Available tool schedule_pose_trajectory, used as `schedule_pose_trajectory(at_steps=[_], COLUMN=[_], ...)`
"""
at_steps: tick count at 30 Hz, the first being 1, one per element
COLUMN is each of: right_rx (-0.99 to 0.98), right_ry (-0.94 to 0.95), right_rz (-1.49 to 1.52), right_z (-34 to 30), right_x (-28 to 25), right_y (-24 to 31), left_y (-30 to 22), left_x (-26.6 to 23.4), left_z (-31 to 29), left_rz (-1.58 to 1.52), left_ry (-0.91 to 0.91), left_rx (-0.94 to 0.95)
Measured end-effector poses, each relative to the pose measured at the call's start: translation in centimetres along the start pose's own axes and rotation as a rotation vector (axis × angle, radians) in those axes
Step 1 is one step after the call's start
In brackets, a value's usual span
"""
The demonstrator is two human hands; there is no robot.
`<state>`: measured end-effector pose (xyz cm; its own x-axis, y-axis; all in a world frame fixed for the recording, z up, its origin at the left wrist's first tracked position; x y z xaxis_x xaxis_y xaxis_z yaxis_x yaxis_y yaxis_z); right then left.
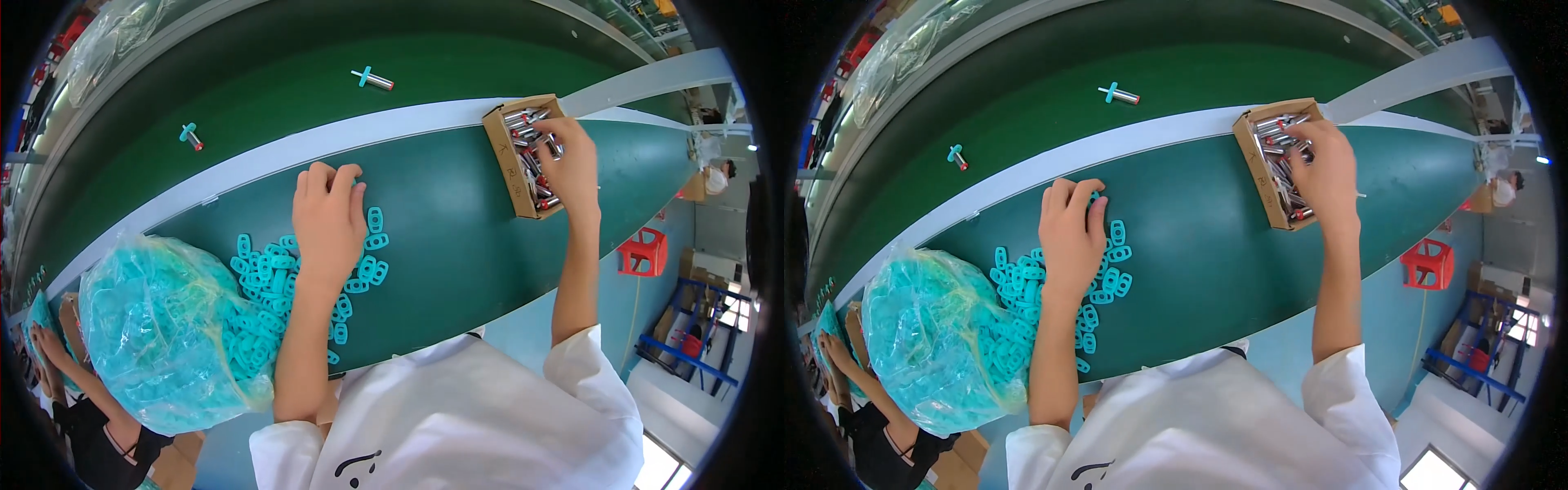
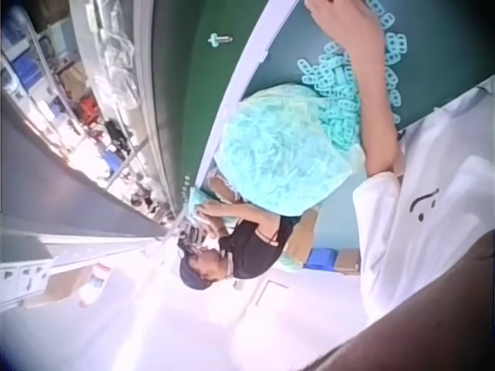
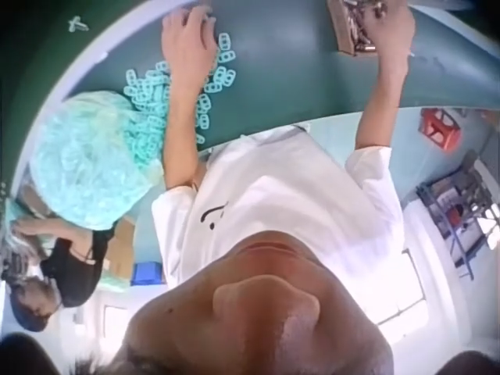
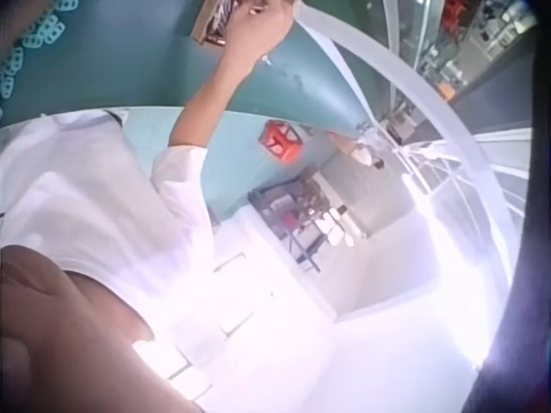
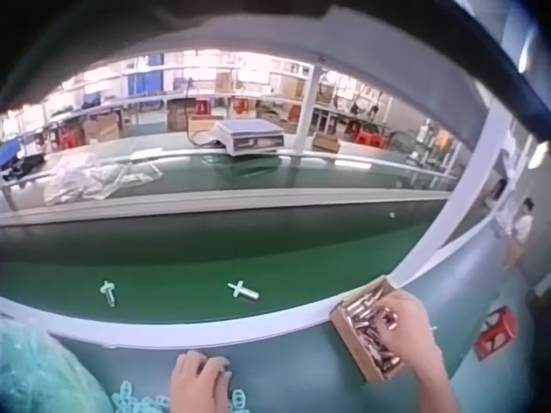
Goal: The person assembles small green plastic components with metal pins by hand, fitting the pins into the components.
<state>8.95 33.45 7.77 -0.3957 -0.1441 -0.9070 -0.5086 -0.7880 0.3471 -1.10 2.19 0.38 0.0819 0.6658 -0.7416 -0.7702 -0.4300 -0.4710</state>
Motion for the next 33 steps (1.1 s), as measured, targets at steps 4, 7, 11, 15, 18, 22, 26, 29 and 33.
schedule_pose_trajectory(at_steps=[4,7,11,15,18,22,26,29,33], right_rx=[-0.131,-0.069,-0.083,-0.128,-0.233,-0.388,-0.398,-0.425,-0.23], right_ry=[0.111,0.105,0.145,0.174,0.113,0.163,-0.046,-0.173,0.03], right_rz=[-0.136,-0.215,-0.383,-0.406,-0.402,-0.308,-0.009,0.17,0.462], right_z=[0.0,0.3,0.8,1.7,1.8,2.1,1.1,0.6,-1.4], right_x=[1.4,2.1,2.4,1.7,1.7,1.4,0.9,1.0,1.3], right_y=[-1.7,-1.6,-1.4,-0.9,-1.0,-1.5,-1.9,0.1,6.0], left_y=[0.0,-0.3,-0.2,-0.2,0.1,-0.2,-0.1,0.0,0.1], left_x=[-0.6,-0.9,-1.0,-1.2,-1.0,-1.1,-1.3,-1.3,-1.6], left_z=[-0.5,-0.5,-0.8,-0.5,-0.6,-0.7,-0.6,-0.5,-1.0], left_rz=[-0.121,-0.15,-0.136,-0.377,-0.527,-0.415,-0.36,-0.381,-0.486], left_ry=[-0.062,-0.024,-0.094,-0.18,-0.197,-0.164,-0.177,-0.198,-0.168], left_rx=[-0.069,-0.173,-0.084,-0.209,-0.305,-0.25,-0.165,-0.177,-0.378])
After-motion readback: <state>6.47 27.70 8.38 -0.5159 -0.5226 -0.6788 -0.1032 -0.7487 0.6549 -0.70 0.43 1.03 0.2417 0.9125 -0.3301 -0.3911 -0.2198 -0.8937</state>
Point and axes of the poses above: each hand's wrist, its own z-axis towards the middle knuckle, its own x-axis out of the palm, y = z × x, the point moved 2 cm from there along z, towards the middle knuckle, and after that the axes turned 13 degrees about x, right-handed, at the moved point
